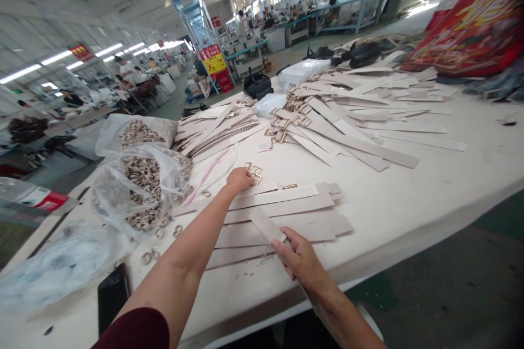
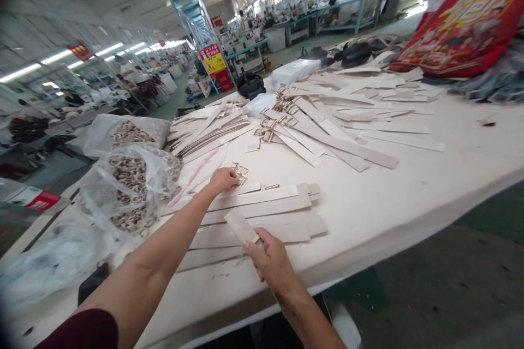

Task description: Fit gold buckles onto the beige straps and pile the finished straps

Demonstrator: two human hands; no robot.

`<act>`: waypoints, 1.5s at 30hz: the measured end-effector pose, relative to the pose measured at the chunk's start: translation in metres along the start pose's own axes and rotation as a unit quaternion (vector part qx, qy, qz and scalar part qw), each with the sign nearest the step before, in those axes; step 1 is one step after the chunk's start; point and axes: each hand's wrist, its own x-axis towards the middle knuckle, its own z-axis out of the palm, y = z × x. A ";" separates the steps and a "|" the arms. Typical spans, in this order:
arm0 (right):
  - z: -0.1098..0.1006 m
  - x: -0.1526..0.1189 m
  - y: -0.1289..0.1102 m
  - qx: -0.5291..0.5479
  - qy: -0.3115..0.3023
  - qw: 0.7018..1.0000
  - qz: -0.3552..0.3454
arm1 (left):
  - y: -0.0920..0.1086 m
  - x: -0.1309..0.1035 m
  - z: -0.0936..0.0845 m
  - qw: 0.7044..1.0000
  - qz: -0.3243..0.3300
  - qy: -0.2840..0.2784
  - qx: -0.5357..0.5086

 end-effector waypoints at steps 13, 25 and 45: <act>0.005 -0.011 -0.018 0.076 0.019 0.996 -0.045 | -0.002 -0.114 -0.077 0.938 0.163 -0.242 -0.189; 0.062 -0.006 -0.013 0.051 0.007 0.998 -0.046 | -0.026 -0.187 -0.054 0.913 0.151 -0.291 -0.241; 0.080 -0.021 0.016 0.079 -0.118 0.990 0.023 | -0.071 -0.268 -0.044 0.889 0.046 -0.193 -0.413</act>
